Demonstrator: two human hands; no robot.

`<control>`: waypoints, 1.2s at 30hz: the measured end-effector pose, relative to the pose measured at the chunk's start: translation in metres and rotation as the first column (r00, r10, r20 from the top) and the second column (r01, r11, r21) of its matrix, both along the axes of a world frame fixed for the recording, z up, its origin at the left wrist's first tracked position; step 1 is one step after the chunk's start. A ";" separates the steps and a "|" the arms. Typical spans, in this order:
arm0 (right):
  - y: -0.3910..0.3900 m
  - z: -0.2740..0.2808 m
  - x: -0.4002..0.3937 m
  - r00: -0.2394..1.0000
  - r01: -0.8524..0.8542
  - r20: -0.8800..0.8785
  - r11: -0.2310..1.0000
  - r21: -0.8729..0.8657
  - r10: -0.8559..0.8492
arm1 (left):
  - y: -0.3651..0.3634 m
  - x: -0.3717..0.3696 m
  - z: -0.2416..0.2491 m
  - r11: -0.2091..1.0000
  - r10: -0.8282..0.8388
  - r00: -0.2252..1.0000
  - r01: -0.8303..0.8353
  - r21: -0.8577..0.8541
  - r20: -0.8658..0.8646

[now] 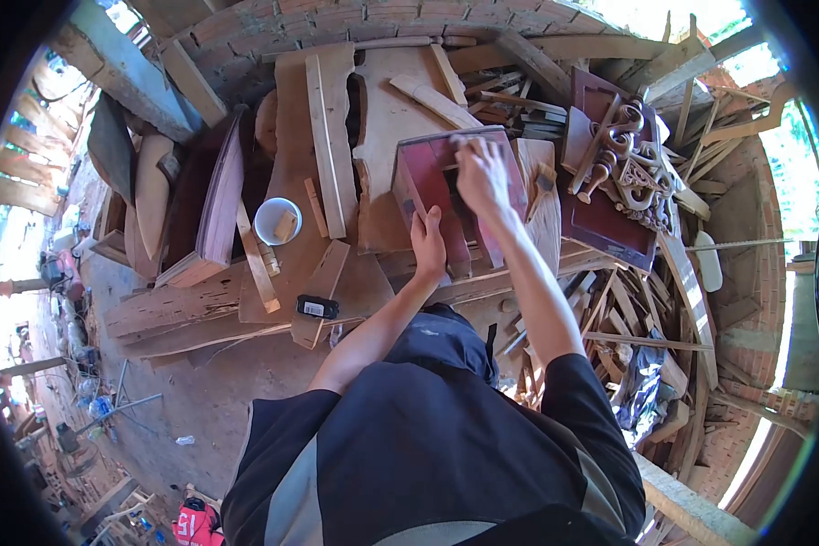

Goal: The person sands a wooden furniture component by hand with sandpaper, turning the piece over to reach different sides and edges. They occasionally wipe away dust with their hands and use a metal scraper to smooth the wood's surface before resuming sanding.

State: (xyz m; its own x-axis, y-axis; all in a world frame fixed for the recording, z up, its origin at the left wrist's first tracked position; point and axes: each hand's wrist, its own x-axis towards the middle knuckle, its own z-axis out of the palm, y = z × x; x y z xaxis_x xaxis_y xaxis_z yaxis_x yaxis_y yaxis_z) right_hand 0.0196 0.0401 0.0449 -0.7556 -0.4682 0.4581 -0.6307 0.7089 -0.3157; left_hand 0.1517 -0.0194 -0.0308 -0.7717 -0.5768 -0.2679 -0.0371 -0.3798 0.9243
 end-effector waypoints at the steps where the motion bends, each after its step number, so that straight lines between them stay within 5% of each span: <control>1: -0.005 0.001 0.007 0.982 -0.187 -0.026 0.981 -0.043 0.186 | 0.001 0.001 0.005 1.000 -0.003 1.000 0.003 0.004 0.002; 2: -0.009 0.003 0.013 0.930 -0.368 -0.060 0.927 -0.079 0.364 | 0.002 0.002 0.011 0.999 0.002 0.999 0.000 0.048 -0.032; 4: -0.005 -0.006 0.011 0.920 -0.380 -0.145 0.919 -0.108 0.363 | 0.001 0.001 0.002 0.996 0.002 0.998 0.004 0.089 -0.064; 6: 0.003 0.000 -0.005 0.998 0.071 0.007 0.996 -0.054 -0.070 | -0.003 -0.001 -0.002 0.991 -0.050 0.999 0.047 0.121 0.022; 7: -0.004 0.001 -0.004 0.992 0.124 0.017 0.989 -0.081 -0.123 | -0.002 -0.001 0.003 0.992 -0.042 0.999 0.039 0.121 0.019; 8: -0.010 0.000 0.004 0.988 0.136 -0.092 0.983 0.124 -0.125 | 0.000 0.000 0.008 0.997 -0.005 1.000 0.005 0.076 0.001; 10: -0.020 0.001 0.019 0.960 -0.271 0.055 0.961 -0.044 0.274 | 0.004 0.003 0.013 0.999 0.020 1.000 -0.020 0.039 -0.010; 12: -0.024 0.001 0.020 0.944 -0.326 -0.089 0.937 -0.123 0.317 | 0.003 -0.001 0.008 0.984 0.025 0.991 -0.002 0.175 -0.129; 14: -0.013 0.005 0.000 0.993 0.002 0.119 0.991 -0.135 0.014 | 0.004 0.002 0.001 0.988 -0.012 0.995 0.027 0.155 -0.096; 15: -0.020 0.003 0.000 0.997 0.055 0.062 0.989 -0.135 -0.047 | 0.004 0.001 0.000 0.990 -0.045 0.997 0.054 0.128 -0.068; 16: -0.031 0.006 0.012 0.996 0.086 0.016 0.994 0.070 -0.087 | 0.005 0.000 0.004 0.990 -0.024 0.997 0.033 0.137 -0.072; 18: -0.041 0.010 0.032 0.914 -0.393 0.039 0.908 -0.147 0.403 | 0.017 0.007 0.008 0.992 0.061 0.983 -0.040 0.122 -0.173; 20: -0.040 0.001 0.029 0.873 -0.481 0.008 0.865 -0.139 0.487 | 0.014 0.020 -0.002 0.988 -0.039 0.992 0.055 0.143 -0.117; 22: -0.025 -0.006 0.008 0.990 -0.061 0.124 0.995 -0.076 0.070 | 0.018 0.032 -0.005 0.942 -0.227 0.964 0.253 0.221 -0.138; 23: -0.027 -0.014 0.003 0.998 0.031 0.064 0.992 -0.123 -0.023 | 0.020 0.034 -0.006 0.945 -0.198 0.970 0.227 0.233 -0.141; 24: -0.031 -0.009 0.012 0.998 0.003 0.061 0.993 -0.114 0.004 | 0.023 0.033 -0.011 0.944 -0.185 0.971 0.218 0.246 -0.150; 26: -0.034 0.009 0.041 0.872 -0.474 0.121 0.880 -0.043 0.475 | 0.028 0.029 -0.020 0.939 -0.174 0.971 0.214 0.268 -0.165; 28: -0.031 0.009 0.035 0.842 -0.514 0.154 0.855 -0.064 0.517 | 0.026 0.032 0.008 0.927 -0.143 0.973 0.196 0.320 -0.181; 30: -0.036 0.000 0.017 0.984 -0.072 0.146 0.979 -0.189 0.100 | 0.023 0.031 0.010 0.943 -0.196 0.968 0.230 0.239 -0.159; 31: -0.045 -0.001 0.026 0.998 -0.050 -0.030 0.997 -0.054 0.048 | 0.028 0.030 -0.003 0.945 -0.180 0.971 0.216 0.244 -0.159; 32: -0.042 0.004 0.035 0.976 -0.193 0.110 0.981 0.021 0.190 | 0.031 0.030 -0.016 0.949 -0.214 0.971 0.233 0.211 -0.110; 34: -0.039 0.013 0.039 0.858 -0.478 0.149 0.870 -0.122 0.492 | 0.026 0.028 -0.012 0.950 -0.250 0.966 0.257 0.178 -0.063; 36: -0.034 0.006 0.020 0.976 -0.154 0.133 0.978 -0.144 0.173 | 0.032 0.027 -0.004 0.958 -0.174 0.976 0.199 0.206 -0.134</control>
State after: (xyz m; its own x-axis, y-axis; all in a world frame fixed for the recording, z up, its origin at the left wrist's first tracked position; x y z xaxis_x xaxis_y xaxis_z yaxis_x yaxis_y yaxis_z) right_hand 0.0399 0.0057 0.0509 -0.7363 -0.5335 0.4161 -0.6756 0.5462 -0.4953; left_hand 0.1792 0.0128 -0.0346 -0.8925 -0.3574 -0.2751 -0.0261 -0.5680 0.8226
